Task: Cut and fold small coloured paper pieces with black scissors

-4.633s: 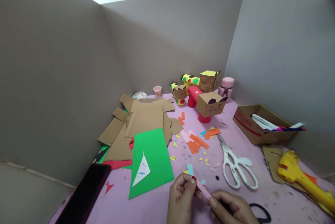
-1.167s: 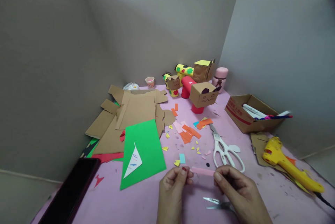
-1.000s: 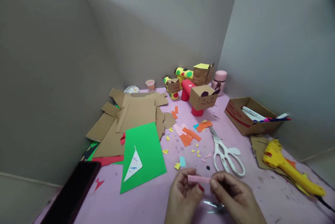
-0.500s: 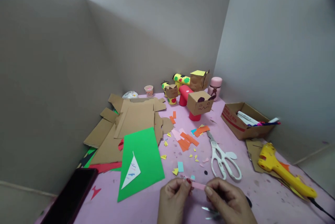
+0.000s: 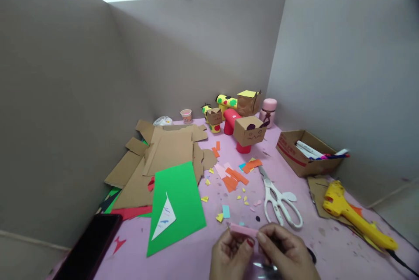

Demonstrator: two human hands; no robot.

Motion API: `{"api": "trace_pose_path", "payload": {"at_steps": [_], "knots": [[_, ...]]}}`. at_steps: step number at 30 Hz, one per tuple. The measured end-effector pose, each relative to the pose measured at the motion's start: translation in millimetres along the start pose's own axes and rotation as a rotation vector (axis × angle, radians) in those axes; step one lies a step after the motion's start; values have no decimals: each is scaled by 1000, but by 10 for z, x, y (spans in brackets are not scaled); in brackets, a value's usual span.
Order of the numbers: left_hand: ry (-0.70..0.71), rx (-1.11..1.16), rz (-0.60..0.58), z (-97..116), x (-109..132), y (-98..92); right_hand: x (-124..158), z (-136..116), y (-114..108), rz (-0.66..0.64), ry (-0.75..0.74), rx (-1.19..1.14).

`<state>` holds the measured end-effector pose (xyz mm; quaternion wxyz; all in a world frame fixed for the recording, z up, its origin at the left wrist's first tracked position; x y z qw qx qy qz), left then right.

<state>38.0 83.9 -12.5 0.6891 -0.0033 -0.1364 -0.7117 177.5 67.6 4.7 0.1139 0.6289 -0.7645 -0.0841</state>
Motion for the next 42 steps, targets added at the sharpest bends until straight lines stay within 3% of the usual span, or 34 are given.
{"api": "trace_pose_path", "payload": {"at_steps": [5, 7, 10, 12, 14, 16, 18, 20, 23, 25, 30, 32, 38, 42], "knots": [[51, -88, 14, 40, 2, -19, 14, 12, 47, -41, -26, 19], [87, -97, 107, 147, -60, -188, -11, -3, -50, 9, -22, -24], [147, -137, 390, 346, -124, -599, -67, -44, -263, 130, -44, -137], [266, -355, 431, 525, -142, -694, -96, -56, -359, 185, -59, -221], [429, -686, 336, 653, -134, -564, -108, -56, -388, 202, -68, -265], [570, -1004, 137, 633, -92, -278, -102, -51, -363, 189, -71, -265], [618, -1220, -18, 526, -44, -38, -84, -42, -327, 175, -71, -254], [617, -1336, -67, 469, -18, 91, -68, -31, -304, 169, -70, -255], [605, -1402, -99, 479, -15, 144, -70, -20, -283, 150, -70, -255], [595, -1421, -93, 524, -38, 77, -82, -12, -285, 143, -67, -250], [587, -1468, 109, 699, -143, -288, -95, 12, -307, 135, -53, -242], [606, -1466, 180, 734, -164, -352, -88, 9, -306, 132, -56, -222], [596, -1469, 64, 600, -168, -120, -74, -10, -262, 113, -50, -174], [605, -1425, 112, 668, -185, -103, -66, -26, -250, 112, -53, -172]]}}
Point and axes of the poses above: each hand's wrist, its own x-axis away from the middle knuckle, its own y-axis out of the palm, z = x × y, the point moved 8 cm from there along -x, towards the middle knuckle, and after that the axes turned 11 degrees about -x, right-handed, at the moved point
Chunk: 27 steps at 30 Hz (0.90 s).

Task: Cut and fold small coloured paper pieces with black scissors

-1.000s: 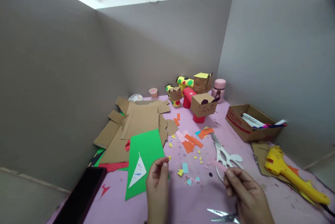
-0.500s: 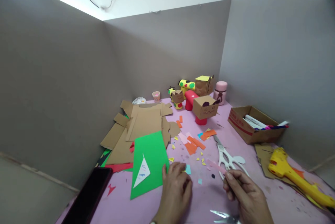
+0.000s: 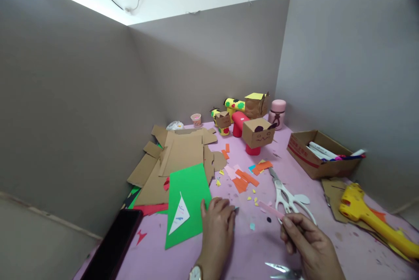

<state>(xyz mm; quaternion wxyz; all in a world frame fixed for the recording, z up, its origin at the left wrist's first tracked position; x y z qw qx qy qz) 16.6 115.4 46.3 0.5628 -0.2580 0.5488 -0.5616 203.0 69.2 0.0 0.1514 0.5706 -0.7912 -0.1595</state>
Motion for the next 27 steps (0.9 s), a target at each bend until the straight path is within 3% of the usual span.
{"api": "trace_pose_path", "payload": {"at_steps": [5, 11, 15, 20, 22, 27], "knots": [[-134, 88, 55, -146, -73, -41, 18, 20, 23, -18, 1, -4], [-163, 89, 62, -163, -112, 41, 7, 35, 43, -30, -17, 3], [-155, 39, 107, -217, -65, -1, 8, 22, 52, -47, -12, 11], [-29, -28, -61, -229, 51, 74, 22, -4, 46, 18, -24, -7], [-37, -79, -74, -268, 71, 59, 29, -12, 53, 33, -33, -8], [-87, -68, 161, -283, 78, -193, 19, 6, 45, 21, -17, 13]]}}
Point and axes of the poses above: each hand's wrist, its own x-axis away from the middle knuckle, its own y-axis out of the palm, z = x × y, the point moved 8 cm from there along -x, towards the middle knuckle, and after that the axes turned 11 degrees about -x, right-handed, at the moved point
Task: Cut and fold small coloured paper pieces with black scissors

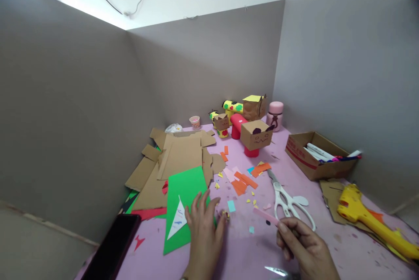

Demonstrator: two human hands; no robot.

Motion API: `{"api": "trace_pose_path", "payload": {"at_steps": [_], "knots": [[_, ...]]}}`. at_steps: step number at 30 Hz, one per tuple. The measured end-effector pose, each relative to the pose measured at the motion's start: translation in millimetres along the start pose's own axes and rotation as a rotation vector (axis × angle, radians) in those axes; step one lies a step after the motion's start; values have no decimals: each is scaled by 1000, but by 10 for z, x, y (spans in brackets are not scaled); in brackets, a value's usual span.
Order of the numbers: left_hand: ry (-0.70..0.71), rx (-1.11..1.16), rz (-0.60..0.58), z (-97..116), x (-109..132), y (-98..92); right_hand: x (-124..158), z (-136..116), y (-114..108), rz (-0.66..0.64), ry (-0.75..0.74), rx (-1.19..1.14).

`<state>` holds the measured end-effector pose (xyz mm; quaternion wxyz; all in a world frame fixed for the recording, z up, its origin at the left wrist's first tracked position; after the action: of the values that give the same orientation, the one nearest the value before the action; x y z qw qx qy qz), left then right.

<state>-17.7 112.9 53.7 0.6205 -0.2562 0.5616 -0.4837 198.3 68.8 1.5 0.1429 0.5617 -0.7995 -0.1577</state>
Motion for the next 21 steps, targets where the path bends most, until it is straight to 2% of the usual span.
{"api": "trace_pose_path", "payload": {"at_steps": [2, 5, 7, 11, 15, 21], "knots": [[38, 154, 21, 113, 45, -32, -5, 30, 26, -46, 31, 24], [38, 505, -88, 341, 178, 80, 17, 95, 106, -115, 98, 53], [-88, 770, -217, 437, 288, 267, 49, 127, 164, -139, 123, 61], [-434, 1144, -277, 410, 444, 566, 104, 128, 257, -192, 81, 94], [-615, 1290, -261, 279, 450, 643, 110, 149, 279, -254, 57, 149], [-614, 1345, -256, 195, 371, 558, 93, 214, 298, -339, 128, 219]]}}
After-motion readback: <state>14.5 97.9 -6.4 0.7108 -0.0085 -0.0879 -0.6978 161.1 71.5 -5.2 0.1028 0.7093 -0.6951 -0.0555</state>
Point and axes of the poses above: each hand's wrist, its own x-axis away from the middle knuckle, its own y-axis out of the palm, z = x × y, the point moved 8 cm from there along -x, towards the middle knuckle, and after that the axes turned 11 degrees about -x, right-handed, at the moved point
